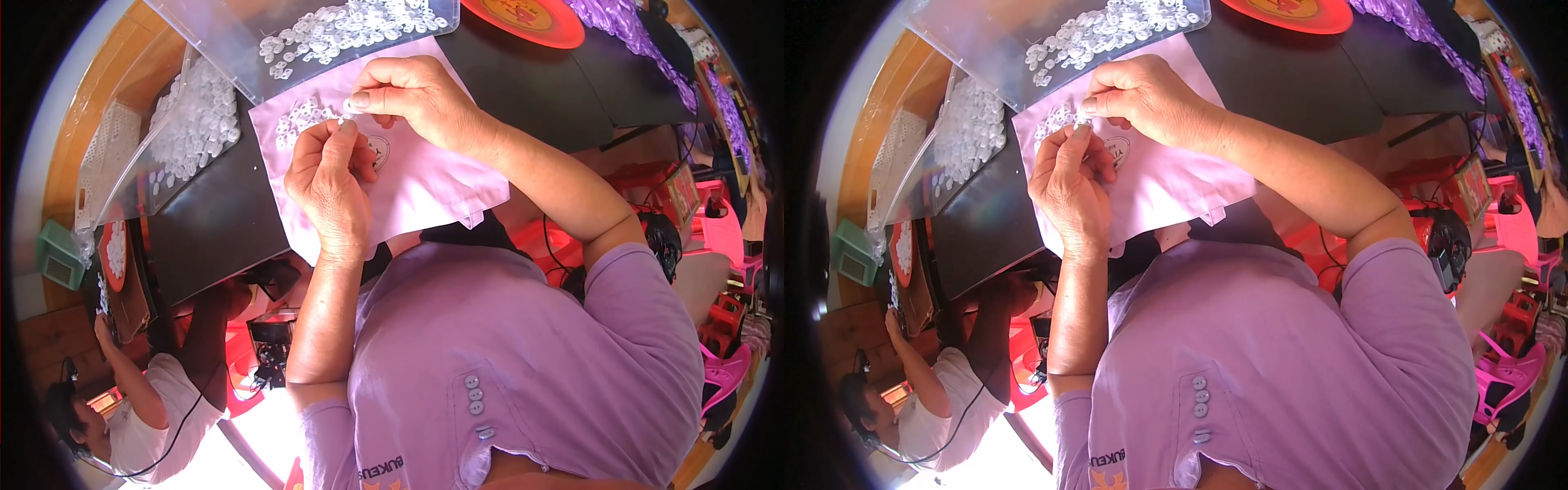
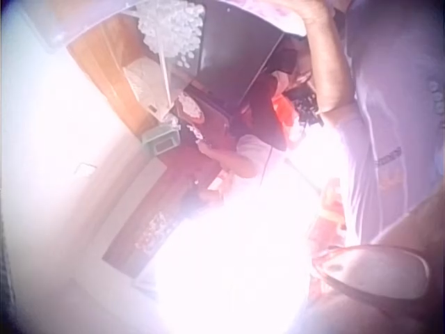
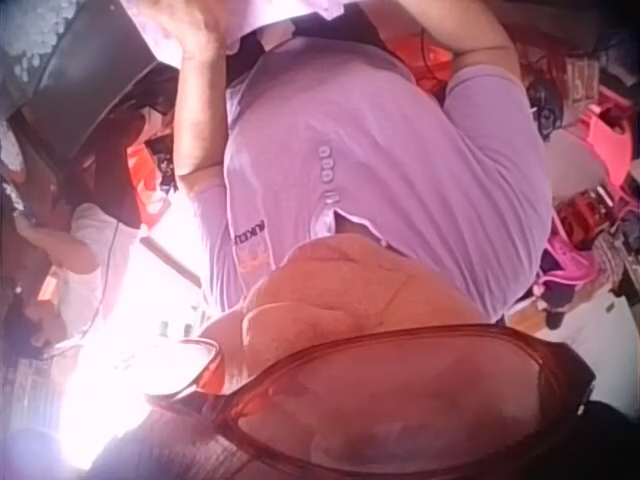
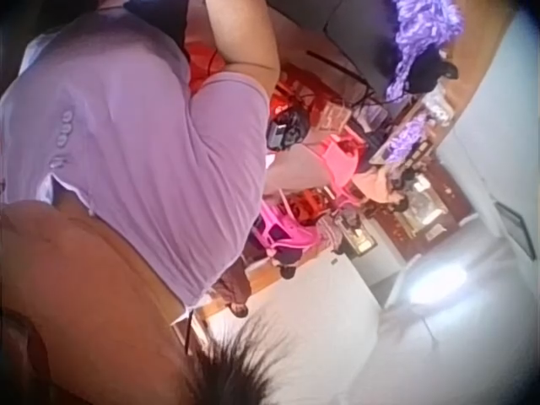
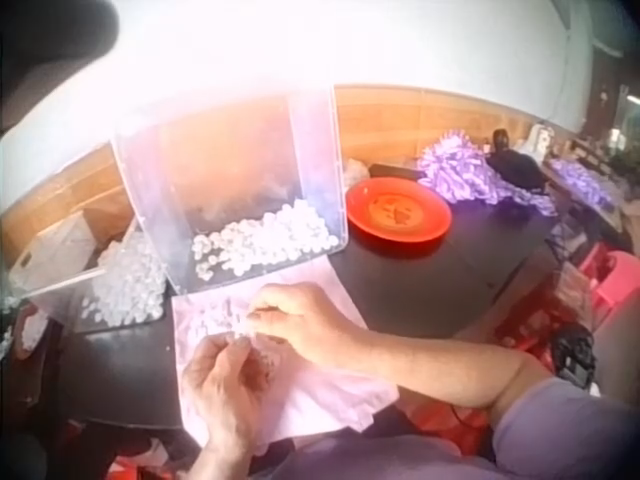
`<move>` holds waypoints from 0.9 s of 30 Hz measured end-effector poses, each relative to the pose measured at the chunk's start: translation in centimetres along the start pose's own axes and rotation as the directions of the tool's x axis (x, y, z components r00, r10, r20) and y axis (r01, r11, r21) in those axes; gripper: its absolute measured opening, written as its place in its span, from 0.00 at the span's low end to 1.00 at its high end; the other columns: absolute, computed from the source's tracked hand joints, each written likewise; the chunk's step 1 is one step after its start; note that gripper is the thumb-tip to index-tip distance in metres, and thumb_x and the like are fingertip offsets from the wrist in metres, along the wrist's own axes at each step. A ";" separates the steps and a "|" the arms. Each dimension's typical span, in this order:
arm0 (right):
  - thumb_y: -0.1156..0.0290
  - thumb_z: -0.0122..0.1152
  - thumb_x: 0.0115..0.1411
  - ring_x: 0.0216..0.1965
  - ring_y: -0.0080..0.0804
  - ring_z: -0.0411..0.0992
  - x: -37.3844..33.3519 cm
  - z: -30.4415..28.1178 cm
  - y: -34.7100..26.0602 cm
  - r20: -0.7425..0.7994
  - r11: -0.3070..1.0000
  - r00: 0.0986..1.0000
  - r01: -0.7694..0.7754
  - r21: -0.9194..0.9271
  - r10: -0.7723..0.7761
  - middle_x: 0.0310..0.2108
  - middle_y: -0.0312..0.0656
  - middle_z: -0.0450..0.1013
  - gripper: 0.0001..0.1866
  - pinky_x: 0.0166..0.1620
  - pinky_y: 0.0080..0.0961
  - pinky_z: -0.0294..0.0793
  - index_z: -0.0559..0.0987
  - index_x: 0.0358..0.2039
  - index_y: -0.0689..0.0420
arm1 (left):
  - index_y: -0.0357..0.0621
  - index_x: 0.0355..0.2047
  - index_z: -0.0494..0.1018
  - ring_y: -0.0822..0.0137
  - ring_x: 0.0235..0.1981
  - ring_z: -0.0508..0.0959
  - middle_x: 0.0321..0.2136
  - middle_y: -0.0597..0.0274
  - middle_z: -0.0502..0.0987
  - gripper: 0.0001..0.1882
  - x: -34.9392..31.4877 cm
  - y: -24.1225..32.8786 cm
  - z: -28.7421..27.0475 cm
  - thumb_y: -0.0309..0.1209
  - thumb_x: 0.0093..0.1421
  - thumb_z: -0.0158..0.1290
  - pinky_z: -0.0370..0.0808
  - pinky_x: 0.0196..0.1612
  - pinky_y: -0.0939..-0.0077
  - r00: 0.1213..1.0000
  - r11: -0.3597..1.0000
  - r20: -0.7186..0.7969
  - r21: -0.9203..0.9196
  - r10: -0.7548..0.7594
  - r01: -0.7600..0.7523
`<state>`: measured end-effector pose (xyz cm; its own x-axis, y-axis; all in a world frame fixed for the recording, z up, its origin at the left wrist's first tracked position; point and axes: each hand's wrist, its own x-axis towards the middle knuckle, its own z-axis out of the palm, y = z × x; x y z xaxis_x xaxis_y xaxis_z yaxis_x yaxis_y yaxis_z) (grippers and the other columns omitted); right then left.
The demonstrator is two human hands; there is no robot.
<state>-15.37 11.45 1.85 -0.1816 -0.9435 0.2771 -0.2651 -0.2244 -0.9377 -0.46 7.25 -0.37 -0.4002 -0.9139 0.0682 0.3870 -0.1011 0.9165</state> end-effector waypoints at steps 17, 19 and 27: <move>0.68 0.59 0.63 0.24 0.18 0.66 0.0 -0.2 0.6 0.053 0.999 0.998 -0.042 -0.004 0.042 0.22 0.33 0.69 0.10 0.29 0.18 0.67 0.78 0.32 0.62 | 0.35 0.31 0.73 0.79 0.15 0.68 0.17 0.64 0.74 0.06 -0.3 0.3 0.4 0.26 0.62 0.56 0.63 0.18 0.85 1.000 0.995 -0.020 0.095 0.003 -0.001; 0.67 0.59 0.62 0.24 0.18 0.66 0.4 -0.9 0.1 0.111 0.998 0.992 -0.054 -0.028 0.056 0.21 0.32 0.68 0.10 0.28 0.18 0.67 0.78 0.31 0.62 | 0.35 0.31 0.73 0.78 0.14 0.67 0.17 0.63 0.73 0.06 -0.2 0.3 0.3 0.26 0.62 0.56 0.61 0.18 0.84 1.000 0.995 -0.005 0.105 -0.003 0.003; 0.64 0.59 0.63 0.23 0.16 0.66 0.3 -1.0 -0.3 0.178 0.994 0.980 -0.101 0.038 0.092 0.19 0.30 0.68 0.11 0.28 0.17 0.65 0.79 0.31 0.59 | 0.34 0.32 0.73 0.78 0.14 0.66 0.16 0.63 0.73 0.06 -0.2 0.3 0.1 0.26 0.61 0.56 0.61 0.18 0.84 1.000 0.993 0.027 0.114 -0.014 0.011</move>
<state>-16.35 11.49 2.40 -0.0341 -0.9885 0.1476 -0.2095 -0.1374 -0.9681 -0.33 7.38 -0.08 -0.4282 -0.9013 0.0657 0.2856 -0.0660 0.9561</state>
